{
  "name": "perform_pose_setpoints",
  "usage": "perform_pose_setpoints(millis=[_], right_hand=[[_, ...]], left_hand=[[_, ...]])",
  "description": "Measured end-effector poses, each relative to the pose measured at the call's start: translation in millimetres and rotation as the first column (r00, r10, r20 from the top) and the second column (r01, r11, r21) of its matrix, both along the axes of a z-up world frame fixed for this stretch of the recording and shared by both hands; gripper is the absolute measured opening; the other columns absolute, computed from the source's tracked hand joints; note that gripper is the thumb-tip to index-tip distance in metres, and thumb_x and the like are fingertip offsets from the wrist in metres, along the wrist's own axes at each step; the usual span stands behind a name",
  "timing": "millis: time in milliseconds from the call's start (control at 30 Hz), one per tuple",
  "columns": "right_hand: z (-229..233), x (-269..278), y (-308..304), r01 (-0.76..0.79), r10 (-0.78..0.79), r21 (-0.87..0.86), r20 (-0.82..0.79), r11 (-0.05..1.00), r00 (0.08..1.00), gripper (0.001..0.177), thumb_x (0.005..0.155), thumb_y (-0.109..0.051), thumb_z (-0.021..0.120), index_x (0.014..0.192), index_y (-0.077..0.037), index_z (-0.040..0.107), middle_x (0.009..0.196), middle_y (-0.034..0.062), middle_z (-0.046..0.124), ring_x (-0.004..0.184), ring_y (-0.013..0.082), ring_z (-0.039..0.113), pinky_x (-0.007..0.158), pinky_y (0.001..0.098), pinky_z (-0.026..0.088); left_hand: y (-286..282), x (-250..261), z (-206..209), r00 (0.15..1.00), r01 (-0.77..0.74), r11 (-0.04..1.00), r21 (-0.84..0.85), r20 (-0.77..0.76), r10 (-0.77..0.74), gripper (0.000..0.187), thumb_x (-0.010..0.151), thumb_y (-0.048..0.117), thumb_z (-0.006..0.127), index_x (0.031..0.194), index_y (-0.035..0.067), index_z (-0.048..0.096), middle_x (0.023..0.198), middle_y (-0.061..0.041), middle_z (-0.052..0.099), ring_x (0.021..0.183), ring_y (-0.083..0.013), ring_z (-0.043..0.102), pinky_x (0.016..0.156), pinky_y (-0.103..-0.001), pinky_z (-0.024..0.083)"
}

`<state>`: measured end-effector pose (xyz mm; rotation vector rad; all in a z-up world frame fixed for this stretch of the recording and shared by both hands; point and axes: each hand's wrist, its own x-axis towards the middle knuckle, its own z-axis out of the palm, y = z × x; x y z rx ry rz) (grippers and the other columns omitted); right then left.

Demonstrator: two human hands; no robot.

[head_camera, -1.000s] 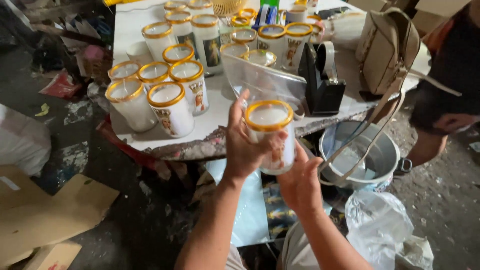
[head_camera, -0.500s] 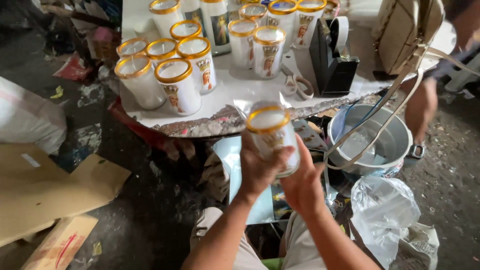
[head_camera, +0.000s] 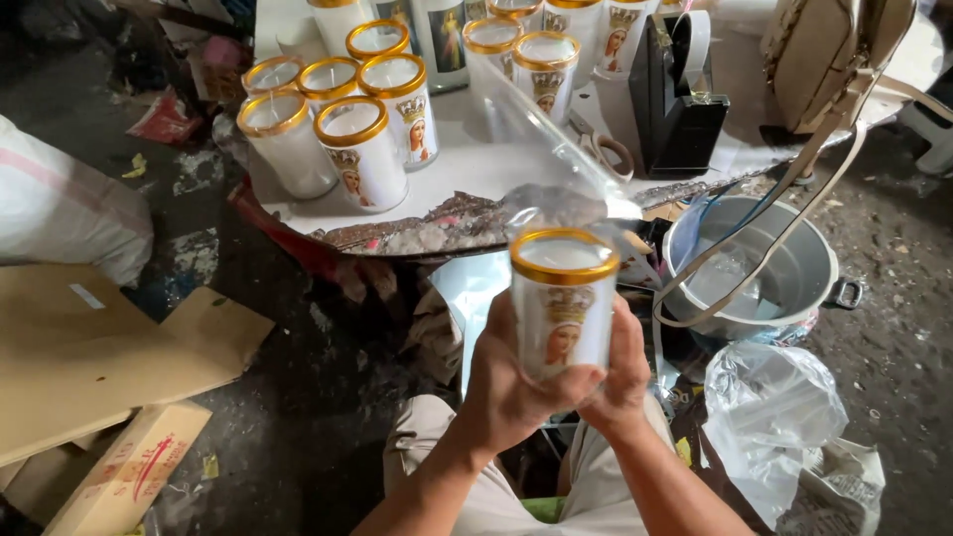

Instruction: The person places a wick into a candle jar and secures it with a metal ring. They then cut a piece of plastic wrap using scissors, place the candle inside the wrap, and tie the top with a string. Finally, they trim the excess plastic with scissors.

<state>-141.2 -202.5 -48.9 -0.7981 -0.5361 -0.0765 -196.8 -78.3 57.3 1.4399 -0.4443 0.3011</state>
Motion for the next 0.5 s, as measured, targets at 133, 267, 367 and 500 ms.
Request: perform_pose_setpoints(millis=[133,267,367,500], right_hand=[[-15,-5,-16,0.300,-0.177,-0.285,0.387,0.910,0.905,0.107,0.086,-0.049,0.077,0.157,0.010,0.025,0.163,0.0271,0.034,0.146,0.0345,0.045,0.122,0.0507,0.043],[21,-21,5,0.045,0.043,-0.238,0.349,0.970,0.936,0.101,0.092,-0.046,0.077,0.155,0.014,0.026,0.164,0.0280,0.028,0.152,0.0372,0.035,0.129,0.0528,0.034],[12,-15,8,0.355,-0.142,-0.313,0.540,0.881,0.829,0.079,0.103,-0.054,0.061,0.155,0.001,0.038,0.162,0.0237,0.037,0.157,0.0433,0.032,0.134,0.0610,0.027],[-9,-12,12,0.456,-0.311,-0.243,0.463,0.856,0.830,0.051,0.092,-0.033,0.075,0.127,-0.006,0.049,0.137,0.0187,0.056,0.138,0.0382,0.052,0.120,0.0565,0.043]], left_hand=[[31,4,-44,0.987,-0.001,1.000,0.006,-0.158,0.002,0.064,0.077,0.030,0.083,0.130,0.008,0.054,0.121,-0.007,0.061,0.116,-0.0190,0.058,0.101,-0.034,0.049],[35,29,-57,0.999,-0.012,0.923,-0.384,-0.042,-0.005,0.047,0.087,0.041,0.083,0.114,0.006,0.068,0.095,-0.002,0.071,0.082,-0.0120,0.064,0.070,-0.029,0.051],[35,31,-74,0.951,-0.212,0.926,-0.312,-0.285,0.122,0.053,0.075,0.039,0.085,0.115,0.008,0.069,0.092,-0.001,0.071,0.076,-0.0104,0.060,0.064,-0.026,0.049],[14,13,-66,0.980,-0.144,0.923,-0.357,-0.178,0.084,0.064,0.074,0.030,0.089,0.125,0.006,0.059,0.110,-0.006,0.070,0.098,-0.0160,0.064,0.085,-0.031,0.056]])
